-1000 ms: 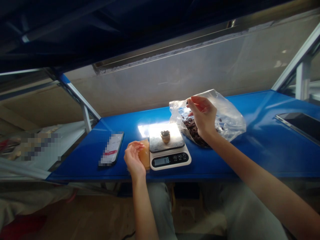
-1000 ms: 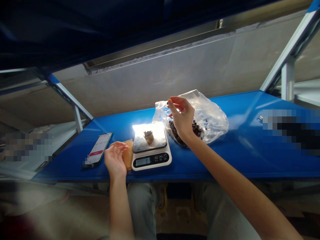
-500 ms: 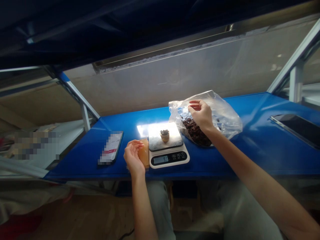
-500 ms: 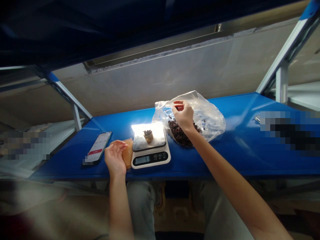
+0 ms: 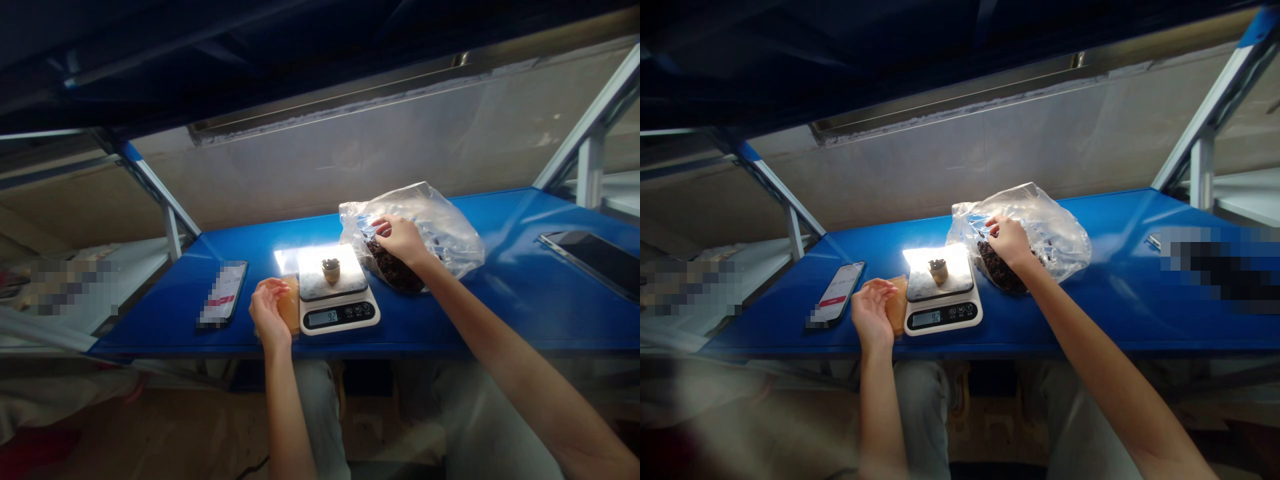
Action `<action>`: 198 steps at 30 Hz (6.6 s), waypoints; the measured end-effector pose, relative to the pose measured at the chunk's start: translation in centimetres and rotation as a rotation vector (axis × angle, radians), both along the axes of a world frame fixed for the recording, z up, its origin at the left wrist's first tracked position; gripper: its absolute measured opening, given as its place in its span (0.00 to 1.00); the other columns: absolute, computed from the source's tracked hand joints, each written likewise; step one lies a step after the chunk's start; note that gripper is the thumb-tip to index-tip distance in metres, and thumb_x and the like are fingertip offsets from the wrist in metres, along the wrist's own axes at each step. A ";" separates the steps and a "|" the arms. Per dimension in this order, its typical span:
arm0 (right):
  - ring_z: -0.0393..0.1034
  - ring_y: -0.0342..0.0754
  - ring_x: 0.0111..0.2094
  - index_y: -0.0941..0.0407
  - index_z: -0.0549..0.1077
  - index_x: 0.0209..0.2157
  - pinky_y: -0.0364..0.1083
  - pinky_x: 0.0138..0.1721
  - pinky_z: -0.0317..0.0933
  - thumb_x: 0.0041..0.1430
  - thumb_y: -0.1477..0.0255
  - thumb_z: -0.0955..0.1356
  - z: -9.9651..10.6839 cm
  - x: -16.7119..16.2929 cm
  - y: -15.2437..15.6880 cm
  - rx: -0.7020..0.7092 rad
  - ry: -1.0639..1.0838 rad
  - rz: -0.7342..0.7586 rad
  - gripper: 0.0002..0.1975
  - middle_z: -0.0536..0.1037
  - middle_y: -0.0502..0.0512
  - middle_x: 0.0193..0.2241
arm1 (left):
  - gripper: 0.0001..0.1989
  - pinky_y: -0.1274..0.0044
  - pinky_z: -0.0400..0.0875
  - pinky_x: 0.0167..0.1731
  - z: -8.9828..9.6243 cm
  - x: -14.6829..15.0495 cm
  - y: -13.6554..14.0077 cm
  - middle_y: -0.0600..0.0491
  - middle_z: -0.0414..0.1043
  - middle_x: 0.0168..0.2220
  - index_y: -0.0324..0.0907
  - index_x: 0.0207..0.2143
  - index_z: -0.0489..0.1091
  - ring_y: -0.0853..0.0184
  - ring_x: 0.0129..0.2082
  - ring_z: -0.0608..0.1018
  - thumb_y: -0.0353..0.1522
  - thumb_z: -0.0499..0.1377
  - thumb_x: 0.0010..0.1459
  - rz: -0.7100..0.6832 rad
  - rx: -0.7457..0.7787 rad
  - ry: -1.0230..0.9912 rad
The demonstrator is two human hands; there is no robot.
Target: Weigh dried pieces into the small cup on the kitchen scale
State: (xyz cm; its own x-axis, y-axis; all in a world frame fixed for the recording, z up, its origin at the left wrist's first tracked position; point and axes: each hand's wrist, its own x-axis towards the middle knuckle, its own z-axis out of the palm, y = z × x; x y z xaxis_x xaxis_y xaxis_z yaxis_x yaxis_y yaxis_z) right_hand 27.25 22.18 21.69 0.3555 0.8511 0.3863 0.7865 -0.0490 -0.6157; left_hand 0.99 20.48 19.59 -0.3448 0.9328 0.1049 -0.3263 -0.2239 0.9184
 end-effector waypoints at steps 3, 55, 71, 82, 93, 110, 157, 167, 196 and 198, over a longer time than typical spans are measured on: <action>0.76 0.51 0.33 0.60 0.76 0.40 0.46 0.35 0.68 0.49 0.82 0.67 0.1 0.0 -0.1 -0.040 -0.017 0.009 0.15 0.80 0.59 0.32 | 0.11 0.78 0.64 0.28 0.0 0.0 0.0 0.54 0.69 0.23 0.40 0.23 0.68 0.70 0.24 0.72 0.38 0.51 0.46 -0.001 0.000 -0.005; 0.76 0.49 0.34 0.60 0.78 0.40 0.43 0.37 0.68 0.48 0.79 0.70 -0.3 -0.5 0.3 -0.147 -0.095 0.127 0.15 0.81 0.57 0.31 | 0.12 0.80 0.64 0.27 0.0 0.0 -0.1 0.55 0.69 0.23 0.39 0.23 0.68 0.71 0.23 0.73 0.38 0.52 0.46 -0.007 0.000 -0.029; 0.76 0.49 0.34 0.59 0.78 0.41 0.43 0.36 0.67 0.49 0.78 0.69 0.6 -0.7 -0.2 -0.102 -0.103 0.070 0.15 0.82 0.56 0.31 | 0.11 0.79 0.64 0.27 0.1 0.0 0.0 0.55 0.70 0.22 0.40 0.22 0.69 0.71 0.23 0.72 0.38 0.53 0.45 0.005 -0.007 -0.035; 0.77 0.51 0.35 0.58 0.79 0.39 0.42 0.34 0.66 0.47 0.79 0.69 0.4 -0.6 -0.3 -0.144 -0.120 0.086 0.15 0.82 0.55 0.31 | 0.12 0.79 0.64 0.28 0.1 -0.1 0.0 0.54 0.69 0.23 0.40 0.23 0.68 0.70 0.23 0.73 0.39 0.52 0.45 -0.002 0.002 0.000; 0.76 0.48 0.31 0.62 0.78 0.39 0.42 0.34 0.68 0.46 0.82 0.68 0.4 -0.5 0.0 -0.058 -0.063 0.121 0.16 0.81 0.57 0.30 | 0.12 0.79 0.64 0.28 0.0 -0.1 -0.1 0.54 0.69 0.23 0.39 0.24 0.68 0.71 0.23 0.73 0.39 0.52 0.45 0.001 -0.001 0.002; 0.76 0.50 0.32 0.64 0.78 0.39 0.45 0.37 0.70 0.46 0.81 0.69 0.7 -0.6 -0.2 0.008 0.020 0.103 0.15 0.81 0.60 0.31 | 0.12 0.78 0.64 0.28 -0.1 -0.2 0.0 0.54 0.69 0.23 0.40 0.24 0.68 0.70 0.24 0.73 0.38 0.51 0.47 -0.001 0.008 0.019; 0.77 0.51 0.31 0.59 0.79 0.39 0.46 0.33 0.68 0.50 0.74 0.72 1.0 -0.6 -0.3 0.033 0.004 0.065 0.12 0.82 0.58 0.32 | 0.11 0.79 0.64 0.27 -0.1 0.0 0.0 0.55 0.70 0.23 0.39 0.23 0.69 0.71 0.24 0.73 0.36 0.51 0.48 -0.011 0.011 -0.027; 0.76 0.52 0.31 0.58 0.80 0.37 0.46 0.33 0.66 0.54 0.70 0.70 1.0 -0.8 -0.3 0.048 -0.034 0.002 0.09 0.82 0.57 0.32 | 0.11 0.80 0.64 0.27 0.0 0.0 0.0 0.55 0.70 0.22 0.39 0.23 0.69 0.71 0.24 0.73 0.37 0.52 0.46 -0.008 0.002 -0.032; 0.78 0.54 0.32 0.56 0.81 0.28 0.46 0.32 0.67 0.46 0.66 0.75 1.8 -1.1 -0.9 0.102 -0.016 -0.037 0.09 0.83 0.55 0.28 | 0.11 0.79 0.64 0.27 0.0 0.0 0.0 0.55 0.70 0.22 0.40 0.23 0.68 0.70 0.23 0.73 0.38 0.52 0.46 0.001 -0.002 -0.018; 0.78 0.54 0.33 0.56 0.81 0.30 0.46 0.32 0.67 0.45 0.69 0.75 1.9 -1.2 -0.9 0.092 -0.003 -0.043 0.08 0.83 0.55 0.28 | 0.11 0.79 0.65 0.27 0.0 0.0 0.0 0.55 0.70 0.22 0.40 0.23 0.68 0.70 0.23 0.73 0.38 0.51 0.46 0.002 0.000 -0.013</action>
